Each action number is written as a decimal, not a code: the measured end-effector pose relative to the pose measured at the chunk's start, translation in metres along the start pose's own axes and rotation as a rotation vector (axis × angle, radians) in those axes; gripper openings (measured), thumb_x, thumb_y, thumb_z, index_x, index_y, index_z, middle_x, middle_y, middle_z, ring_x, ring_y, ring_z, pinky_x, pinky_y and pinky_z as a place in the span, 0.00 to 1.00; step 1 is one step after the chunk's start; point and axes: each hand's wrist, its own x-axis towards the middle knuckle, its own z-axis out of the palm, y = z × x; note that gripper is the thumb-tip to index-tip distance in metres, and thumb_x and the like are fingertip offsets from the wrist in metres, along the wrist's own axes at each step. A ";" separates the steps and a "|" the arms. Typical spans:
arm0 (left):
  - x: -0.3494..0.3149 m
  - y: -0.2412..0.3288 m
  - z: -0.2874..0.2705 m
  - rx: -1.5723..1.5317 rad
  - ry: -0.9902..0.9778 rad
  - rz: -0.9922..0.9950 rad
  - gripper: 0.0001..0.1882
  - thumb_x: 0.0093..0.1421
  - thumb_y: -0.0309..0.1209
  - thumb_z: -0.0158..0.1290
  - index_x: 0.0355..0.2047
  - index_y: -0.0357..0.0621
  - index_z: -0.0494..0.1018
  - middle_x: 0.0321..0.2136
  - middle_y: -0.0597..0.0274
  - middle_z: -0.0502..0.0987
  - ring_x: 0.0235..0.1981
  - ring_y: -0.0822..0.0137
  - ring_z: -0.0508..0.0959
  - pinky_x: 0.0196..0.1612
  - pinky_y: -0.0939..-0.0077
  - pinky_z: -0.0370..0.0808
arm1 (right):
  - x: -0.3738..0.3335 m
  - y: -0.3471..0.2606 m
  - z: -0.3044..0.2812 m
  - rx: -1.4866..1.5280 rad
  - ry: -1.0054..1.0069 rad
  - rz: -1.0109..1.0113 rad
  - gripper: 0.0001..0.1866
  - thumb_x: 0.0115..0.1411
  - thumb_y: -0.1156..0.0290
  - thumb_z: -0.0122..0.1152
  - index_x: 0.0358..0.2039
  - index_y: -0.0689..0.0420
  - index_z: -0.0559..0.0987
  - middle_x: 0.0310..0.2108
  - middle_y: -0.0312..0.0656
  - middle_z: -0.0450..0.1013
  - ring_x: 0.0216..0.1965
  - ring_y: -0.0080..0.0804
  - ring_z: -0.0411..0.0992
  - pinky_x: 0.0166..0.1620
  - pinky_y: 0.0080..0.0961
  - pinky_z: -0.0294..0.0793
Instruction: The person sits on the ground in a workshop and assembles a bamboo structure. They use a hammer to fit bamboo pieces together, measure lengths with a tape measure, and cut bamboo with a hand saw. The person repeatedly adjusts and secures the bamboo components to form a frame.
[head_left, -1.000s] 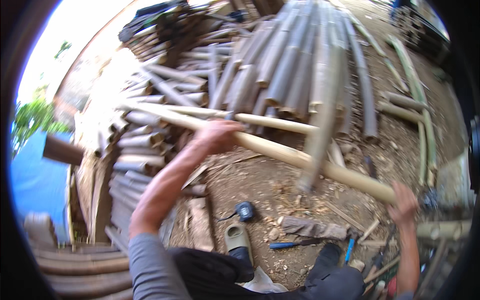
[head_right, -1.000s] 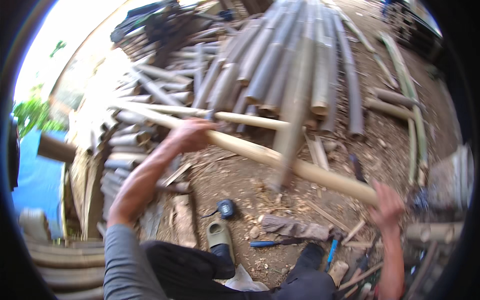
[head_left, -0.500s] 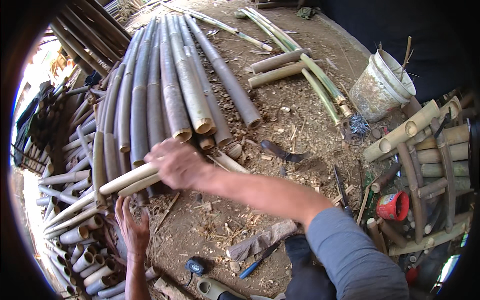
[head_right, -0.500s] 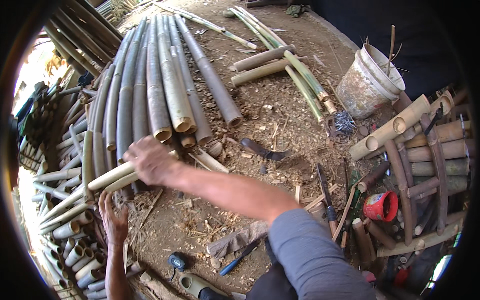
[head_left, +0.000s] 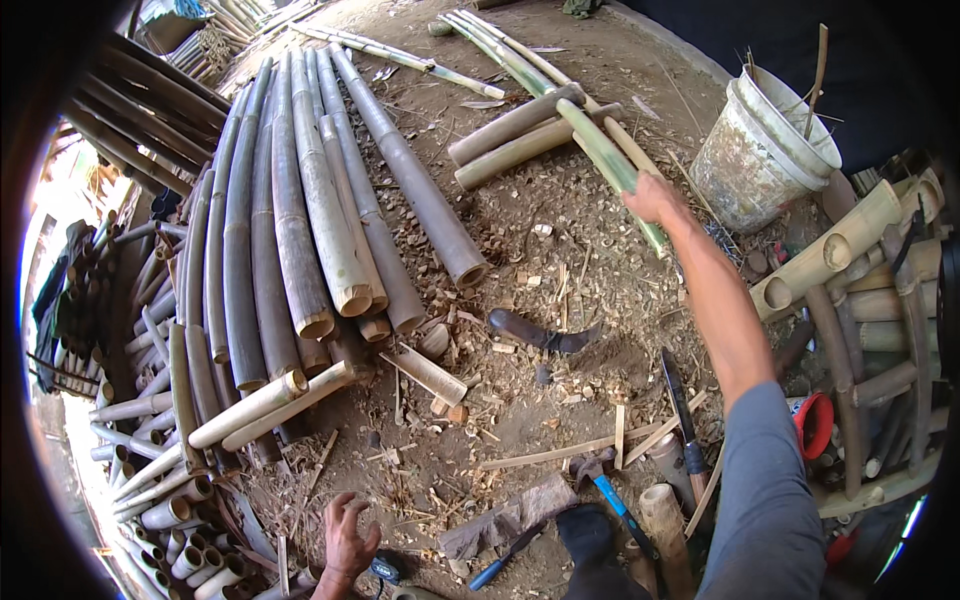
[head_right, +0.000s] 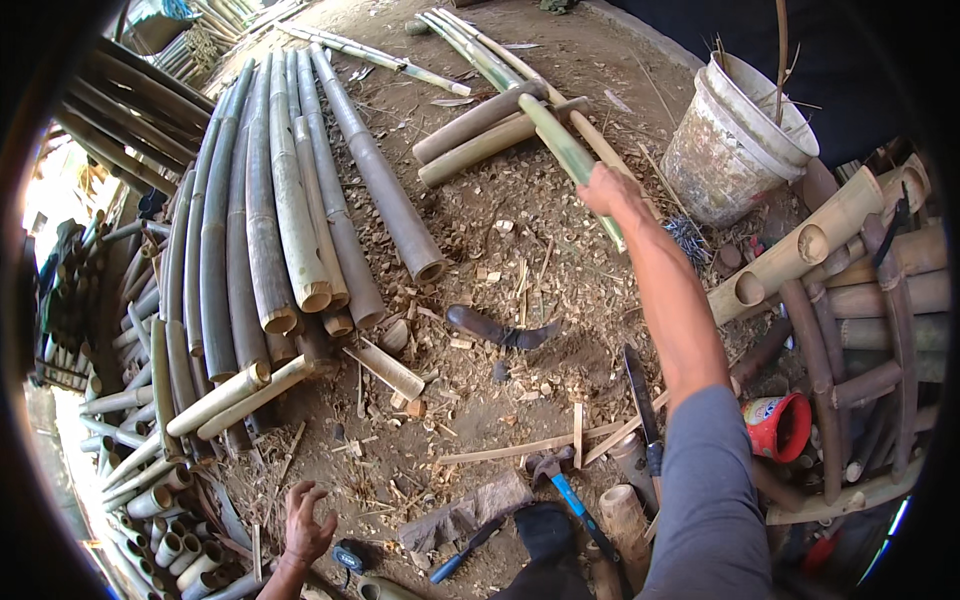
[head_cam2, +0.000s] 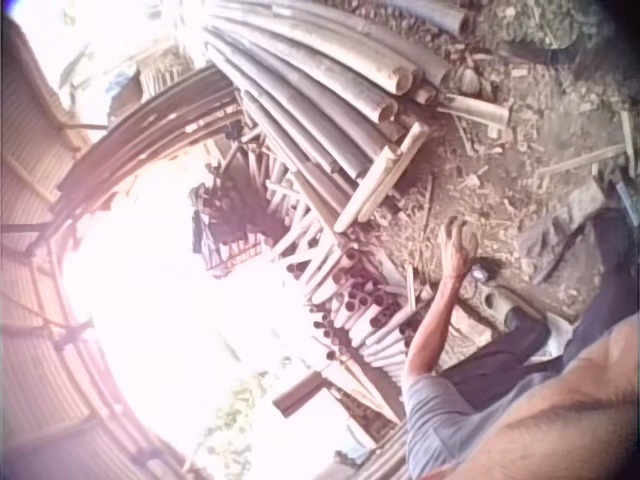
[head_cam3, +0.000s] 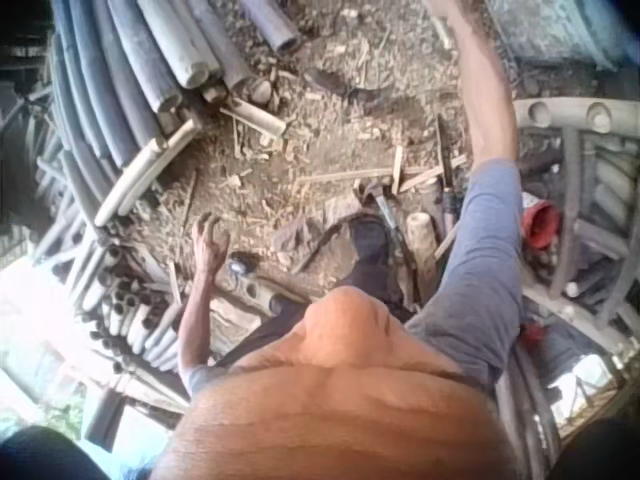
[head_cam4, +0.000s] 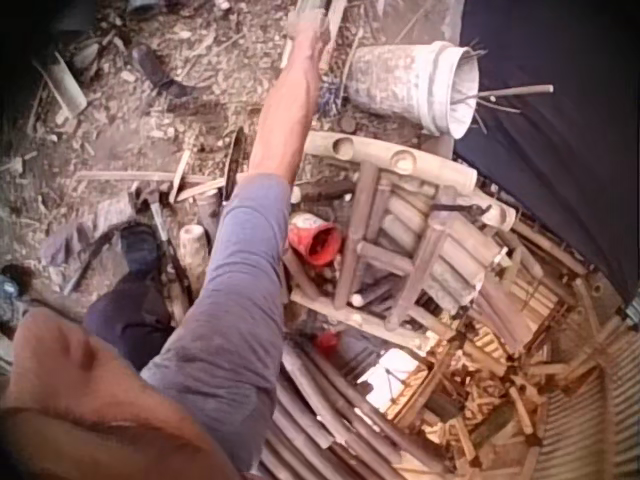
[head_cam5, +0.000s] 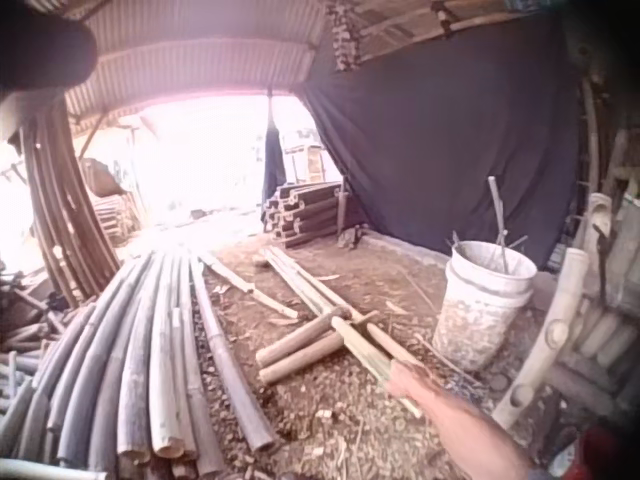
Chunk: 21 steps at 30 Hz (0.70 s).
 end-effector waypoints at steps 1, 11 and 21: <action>0.009 0.011 0.002 -0.059 0.000 0.015 0.21 0.50 0.29 0.60 0.45 0.43 0.72 0.51 0.48 0.66 0.54 0.47 0.67 0.57 0.57 0.67 | -0.003 0.000 0.007 -0.011 0.084 -0.054 0.30 0.63 0.60 0.57 0.58 0.69 0.66 0.31 0.48 0.75 0.25 0.32 0.73 0.30 0.34 0.77; 0.085 0.084 -0.026 -0.284 0.101 0.047 0.18 0.54 0.30 0.59 0.45 0.38 0.71 0.51 0.50 0.69 0.53 0.51 0.71 0.56 0.57 0.71 | -0.171 0.040 -0.056 1.253 -0.506 -0.045 0.26 0.54 0.73 0.60 0.49 0.72 0.62 0.25 0.44 0.70 0.17 0.28 0.70 0.15 0.23 0.74; 0.177 0.209 -0.138 -0.872 0.656 0.223 0.21 0.65 0.34 0.51 0.53 0.31 0.69 0.51 0.49 0.73 0.52 0.60 0.74 0.54 0.68 0.73 | -0.333 0.040 -0.077 1.173 -0.398 -0.278 0.22 0.54 0.76 0.58 0.49 0.68 0.66 0.27 0.39 0.68 0.19 0.26 0.73 0.21 0.24 0.76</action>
